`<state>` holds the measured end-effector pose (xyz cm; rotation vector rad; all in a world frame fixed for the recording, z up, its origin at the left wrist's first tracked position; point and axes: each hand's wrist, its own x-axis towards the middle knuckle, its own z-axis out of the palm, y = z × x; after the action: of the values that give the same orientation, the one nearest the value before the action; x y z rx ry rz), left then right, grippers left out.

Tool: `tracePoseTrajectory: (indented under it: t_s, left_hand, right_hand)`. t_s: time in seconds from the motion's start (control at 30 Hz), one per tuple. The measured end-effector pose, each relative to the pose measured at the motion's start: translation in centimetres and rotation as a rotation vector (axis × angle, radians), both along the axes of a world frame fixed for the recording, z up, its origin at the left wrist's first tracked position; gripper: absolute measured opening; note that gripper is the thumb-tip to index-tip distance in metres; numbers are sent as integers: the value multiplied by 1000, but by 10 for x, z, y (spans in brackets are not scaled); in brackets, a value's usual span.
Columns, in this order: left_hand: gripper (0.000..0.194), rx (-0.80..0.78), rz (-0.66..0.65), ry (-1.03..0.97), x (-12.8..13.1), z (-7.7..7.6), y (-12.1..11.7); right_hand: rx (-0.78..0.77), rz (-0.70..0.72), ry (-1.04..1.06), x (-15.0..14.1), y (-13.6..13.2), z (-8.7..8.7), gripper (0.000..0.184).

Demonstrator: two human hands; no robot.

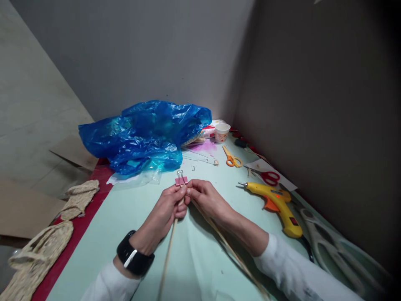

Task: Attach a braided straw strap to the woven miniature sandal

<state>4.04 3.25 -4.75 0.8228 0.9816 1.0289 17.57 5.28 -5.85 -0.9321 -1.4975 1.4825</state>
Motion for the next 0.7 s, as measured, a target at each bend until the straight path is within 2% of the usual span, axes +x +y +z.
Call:
tracePoseTrajectory:
  t_s: [0.13, 0.4, 0.7]
  left_hand:
    - [26, 13, 23, 63, -3, -2, 4]
    - [33, 90, 62, 230, -1, -3, 6]
    - [35, 153, 223, 310, -4, -2, 8]
  right_hand:
    - [78, 59, -110, 7, 4, 7, 16]
    - [190, 33, -356, 7, 3, 10, 17]
    - [489, -187, -803, 5, -13, 24, 17]
